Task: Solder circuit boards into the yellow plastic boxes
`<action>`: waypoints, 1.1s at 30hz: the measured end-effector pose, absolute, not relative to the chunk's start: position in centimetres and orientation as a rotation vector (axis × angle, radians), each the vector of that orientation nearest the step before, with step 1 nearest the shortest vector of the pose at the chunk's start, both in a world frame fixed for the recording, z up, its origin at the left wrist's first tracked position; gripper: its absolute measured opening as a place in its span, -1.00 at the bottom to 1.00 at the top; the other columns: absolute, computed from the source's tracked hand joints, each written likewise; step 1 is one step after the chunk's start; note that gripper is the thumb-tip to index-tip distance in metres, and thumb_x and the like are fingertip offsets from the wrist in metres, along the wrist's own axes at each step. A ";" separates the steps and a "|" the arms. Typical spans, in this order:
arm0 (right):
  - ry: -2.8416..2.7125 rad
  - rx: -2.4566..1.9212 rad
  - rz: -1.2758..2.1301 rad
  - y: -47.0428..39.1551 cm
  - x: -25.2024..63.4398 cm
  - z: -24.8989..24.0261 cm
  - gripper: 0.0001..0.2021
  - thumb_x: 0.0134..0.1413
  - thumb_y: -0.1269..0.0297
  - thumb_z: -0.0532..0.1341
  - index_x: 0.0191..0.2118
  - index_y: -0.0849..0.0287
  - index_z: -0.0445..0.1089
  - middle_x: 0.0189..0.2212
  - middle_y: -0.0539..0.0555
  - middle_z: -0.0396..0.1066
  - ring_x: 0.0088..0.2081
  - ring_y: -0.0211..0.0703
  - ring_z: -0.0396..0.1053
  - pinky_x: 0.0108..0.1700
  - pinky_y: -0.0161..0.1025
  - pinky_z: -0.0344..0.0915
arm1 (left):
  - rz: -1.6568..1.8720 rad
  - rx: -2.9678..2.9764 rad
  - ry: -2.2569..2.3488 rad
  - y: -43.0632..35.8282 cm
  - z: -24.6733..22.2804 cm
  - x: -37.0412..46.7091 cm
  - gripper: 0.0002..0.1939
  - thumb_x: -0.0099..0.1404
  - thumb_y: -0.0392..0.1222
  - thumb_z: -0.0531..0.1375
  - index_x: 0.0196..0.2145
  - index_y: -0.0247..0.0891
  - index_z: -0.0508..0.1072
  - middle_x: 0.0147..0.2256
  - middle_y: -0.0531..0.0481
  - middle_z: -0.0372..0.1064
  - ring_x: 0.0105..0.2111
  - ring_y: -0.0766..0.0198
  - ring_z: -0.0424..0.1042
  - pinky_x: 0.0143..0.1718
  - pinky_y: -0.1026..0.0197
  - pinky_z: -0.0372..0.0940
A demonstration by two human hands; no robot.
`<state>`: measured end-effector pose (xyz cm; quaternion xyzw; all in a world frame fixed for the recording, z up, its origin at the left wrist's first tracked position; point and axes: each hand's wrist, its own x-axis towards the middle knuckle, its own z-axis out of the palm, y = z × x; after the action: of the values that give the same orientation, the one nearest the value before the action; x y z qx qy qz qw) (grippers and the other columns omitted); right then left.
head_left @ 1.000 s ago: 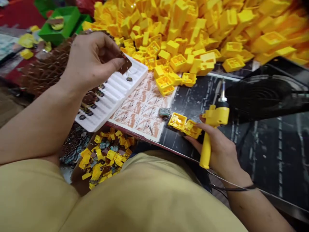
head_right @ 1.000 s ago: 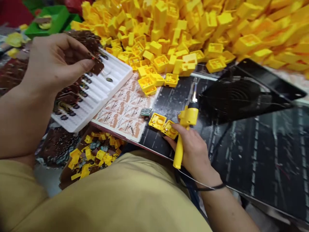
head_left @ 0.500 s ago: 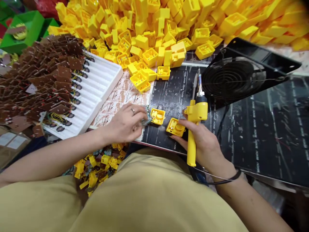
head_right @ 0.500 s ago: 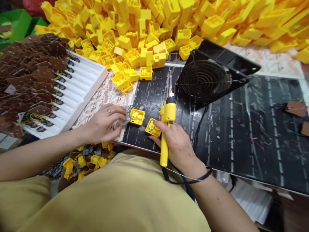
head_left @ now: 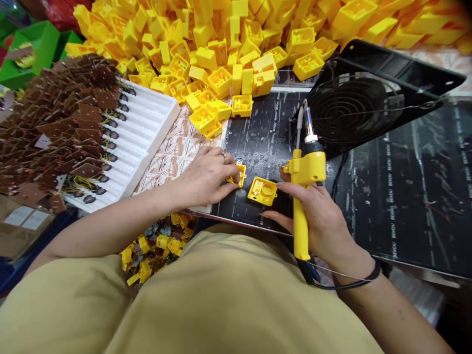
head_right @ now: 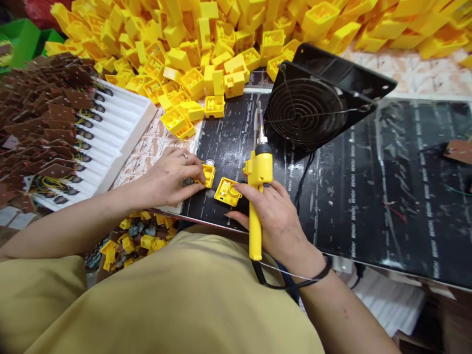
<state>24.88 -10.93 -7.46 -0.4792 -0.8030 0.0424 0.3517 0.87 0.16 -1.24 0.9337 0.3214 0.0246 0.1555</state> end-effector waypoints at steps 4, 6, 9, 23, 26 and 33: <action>-2.094 -1.255 0.101 -10.7 24.1 -7.1 -0.52 0.21 0.19 0.32 0.17 0.12 0.21 -0.20 0.11 0.48 -0.18 -0.05 0.50 0.00 -0.04 0.47 | 0.243 2.467 0.983 0.3 -1.5 0.4 -0.82 0.36 -0.17 0.13 -0.27 -0.24 0.52 -0.21 -0.06 0.56 -0.10 0.11 0.45 0.09 -0.03 0.20; -2.073 -1.270 0.082 -10.3 23.3 -7.2 -0.57 0.24 0.27 0.30 0.16 0.13 0.22 -0.20 0.11 0.48 -0.20 -0.08 0.49 -0.04 -0.08 0.48 | 0.370 2.386 1.005 0.4 -1.5 0.4 -0.82 0.38 -0.17 0.11 -0.24 -0.24 0.49 -0.21 -0.04 0.57 -0.13 0.17 0.47 0.09 0.03 0.21; -2.052 -1.282 0.041 -9.5 22.1 -7.5 -0.61 0.24 0.31 0.29 0.13 0.14 0.24 -0.22 0.10 0.50 -0.20 -0.08 0.50 -0.02 -0.07 0.46 | 0.455 2.387 1.018 0.6 -1.6 1.0 -0.83 0.38 -0.19 0.09 -0.25 -0.22 0.48 -0.24 0.01 0.58 -0.18 0.23 0.48 0.15 0.04 0.17; -1.857 -1.186 -0.045 -11.9 24.7 -4.4 -0.72 0.01 0.50 0.43 -0.19 0.13 0.42 -0.46 -0.07 0.49 -0.50 -0.34 0.43 -0.38 -0.39 0.39 | 0.338 2.661 0.920 0.6 -3.2 0.9 -0.80 0.37 -0.17 0.17 -0.13 -0.26 0.54 -0.15 -0.11 0.57 -0.05 0.09 0.46 0.14 -0.06 0.18; -1.859 -1.181 -0.064 -11.8 24.9 -4.8 -0.77 0.03 0.49 0.43 -0.22 0.15 0.43 -0.49 -0.07 0.48 -0.51 -0.35 0.42 -0.39 -0.41 0.39 | 0.314 2.685 0.975 0.6 -3.0 0.8 -0.80 0.34 -0.12 0.18 -0.19 -0.24 0.55 -0.15 -0.10 0.54 -0.03 0.05 0.41 0.12 -0.11 0.18; -1.879 -1.165 0.008 -12.1 25.3 -4.9 -0.82 0.08 0.47 0.39 -0.22 0.14 0.43 -0.48 -0.09 0.50 -0.53 -0.37 0.42 -0.39 -0.42 0.42 | 0.276 2.712 1.024 0.9 -2.5 0.8 -0.82 0.31 -0.12 0.19 -0.31 -0.23 0.56 -0.17 -0.08 0.55 -0.03 0.02 0.42 0.11 -0.14 0.18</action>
<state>25.32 -12.11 -4.94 -0.4711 -0.7594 0.0031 0.4487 0.78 0.93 -2.53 0.9252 0.3493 0.0942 0.1145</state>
